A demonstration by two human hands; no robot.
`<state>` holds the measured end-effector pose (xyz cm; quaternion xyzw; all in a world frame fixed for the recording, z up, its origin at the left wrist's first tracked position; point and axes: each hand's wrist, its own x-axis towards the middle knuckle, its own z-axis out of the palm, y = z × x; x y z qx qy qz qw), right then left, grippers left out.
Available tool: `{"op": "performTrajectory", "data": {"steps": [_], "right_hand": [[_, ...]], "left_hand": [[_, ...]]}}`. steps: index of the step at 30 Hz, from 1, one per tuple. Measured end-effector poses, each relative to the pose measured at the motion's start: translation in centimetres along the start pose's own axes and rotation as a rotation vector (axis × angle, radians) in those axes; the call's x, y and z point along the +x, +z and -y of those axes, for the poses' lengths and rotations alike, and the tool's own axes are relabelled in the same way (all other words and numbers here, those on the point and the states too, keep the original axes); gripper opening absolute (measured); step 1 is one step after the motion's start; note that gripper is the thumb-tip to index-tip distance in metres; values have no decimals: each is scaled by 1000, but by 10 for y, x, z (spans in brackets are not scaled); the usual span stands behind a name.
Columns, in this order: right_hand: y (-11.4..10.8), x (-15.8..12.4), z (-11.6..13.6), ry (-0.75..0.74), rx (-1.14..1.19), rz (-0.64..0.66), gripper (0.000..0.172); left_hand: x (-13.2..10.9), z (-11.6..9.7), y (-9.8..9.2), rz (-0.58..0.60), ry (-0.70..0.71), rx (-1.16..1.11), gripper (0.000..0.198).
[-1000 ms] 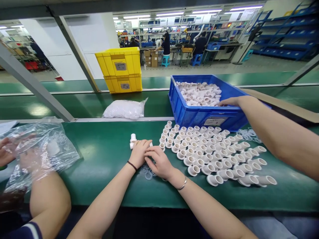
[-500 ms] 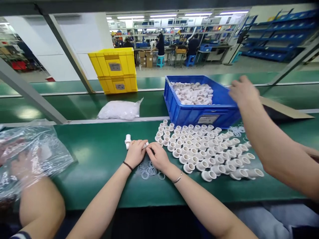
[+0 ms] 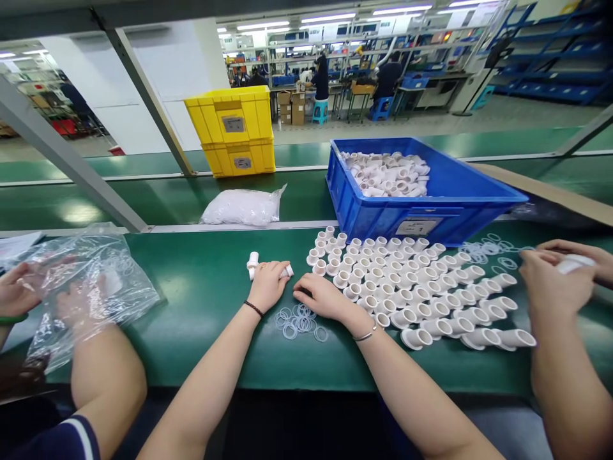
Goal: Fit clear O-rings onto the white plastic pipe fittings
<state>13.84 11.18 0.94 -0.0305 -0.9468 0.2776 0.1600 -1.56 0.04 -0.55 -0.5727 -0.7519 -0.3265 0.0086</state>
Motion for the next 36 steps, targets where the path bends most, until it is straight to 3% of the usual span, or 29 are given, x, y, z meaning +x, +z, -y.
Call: {"op": "performTrajectory", "data": {"steps": [5,9,15,24,32,36], "right_hand": [[-9,-2,11,-63,-75,95,18],[-8,-1,13,-52,-118,122,17],[-4,0,12,-42,-144,134,13],[0,-1,13,-72,-172,92,13],[4,0,12,-30,-96,-102,14],[10,1,9,55,-22,-238,13]], "left_hand": [[0,-5,-3,-68,73,-4,35],[-1,-11,-2,-60,104,-145,37],[-3,-15,4,-52,-14,-228,39],[-2,-3,14,-77,-134,-280,34],[-3,-10,6,-26,-208,-300,31],[-3,-13,4,47,-180,-319,26]]}}
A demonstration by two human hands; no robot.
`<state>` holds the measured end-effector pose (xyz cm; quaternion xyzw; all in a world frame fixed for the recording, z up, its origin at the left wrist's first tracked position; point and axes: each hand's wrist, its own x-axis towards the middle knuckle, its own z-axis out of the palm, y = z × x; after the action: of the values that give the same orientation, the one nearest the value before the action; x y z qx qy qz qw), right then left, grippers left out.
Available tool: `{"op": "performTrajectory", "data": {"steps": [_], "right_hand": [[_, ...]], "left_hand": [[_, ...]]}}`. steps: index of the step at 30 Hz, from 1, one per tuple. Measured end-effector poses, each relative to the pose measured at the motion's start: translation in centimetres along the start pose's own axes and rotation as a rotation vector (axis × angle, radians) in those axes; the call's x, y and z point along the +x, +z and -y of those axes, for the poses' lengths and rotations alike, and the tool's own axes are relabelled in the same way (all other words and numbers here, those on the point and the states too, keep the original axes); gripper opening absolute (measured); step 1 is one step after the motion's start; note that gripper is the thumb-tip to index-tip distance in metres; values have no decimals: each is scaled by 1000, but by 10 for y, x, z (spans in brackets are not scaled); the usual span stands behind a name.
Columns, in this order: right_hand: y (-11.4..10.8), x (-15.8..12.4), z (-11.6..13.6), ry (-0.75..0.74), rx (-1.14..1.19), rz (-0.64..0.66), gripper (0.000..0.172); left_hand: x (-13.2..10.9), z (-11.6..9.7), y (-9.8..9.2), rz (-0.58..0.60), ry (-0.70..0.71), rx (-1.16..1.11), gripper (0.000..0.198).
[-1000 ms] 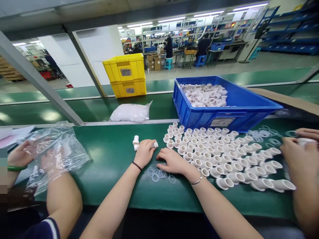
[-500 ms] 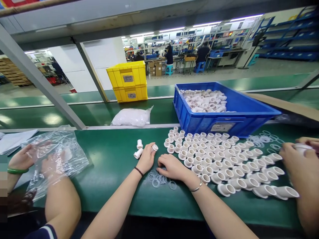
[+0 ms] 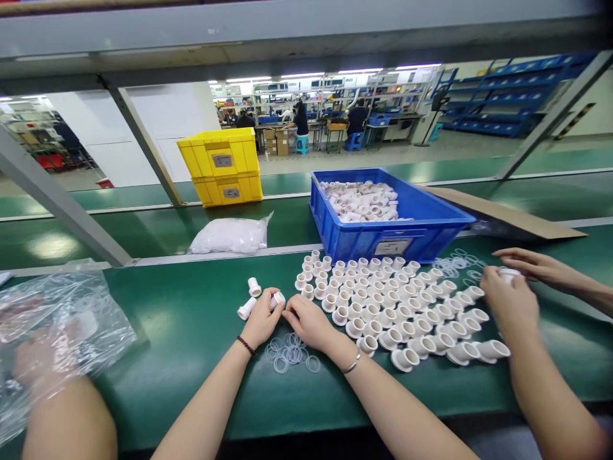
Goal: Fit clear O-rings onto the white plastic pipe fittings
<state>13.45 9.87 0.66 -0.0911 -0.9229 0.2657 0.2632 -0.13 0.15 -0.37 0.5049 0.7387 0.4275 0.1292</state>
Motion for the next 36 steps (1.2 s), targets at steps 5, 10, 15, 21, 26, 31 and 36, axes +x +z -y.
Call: {"op": "performTrajectory", "data": {"steps": [5,10,15,21,26,31,36], "right_hand": [[10,-1,-6,86,94,-70,12],[13,-1,-9,143,124,-127,15],[16,0,-13,183,154,-148,13],[20,1,-13,206,151,-211,18],[22,3,-11,189,150,-256,18],[25,3,-12,217,175,-251,16],[24,4,-8,266,231,-214,14]], "left_hand": [[1,1,2,16,28,-10,28],[2,2,1,16,20,-39,30],[-1,-12,-4,82,37,-16,25],[-7,-26,-3,164,47,-58,22],[-8,-23,0,176,39,-154,26],[-6,-19,1,178,-12,-158,30],[-4,-18,-1,190,-11,-134,34]]}}
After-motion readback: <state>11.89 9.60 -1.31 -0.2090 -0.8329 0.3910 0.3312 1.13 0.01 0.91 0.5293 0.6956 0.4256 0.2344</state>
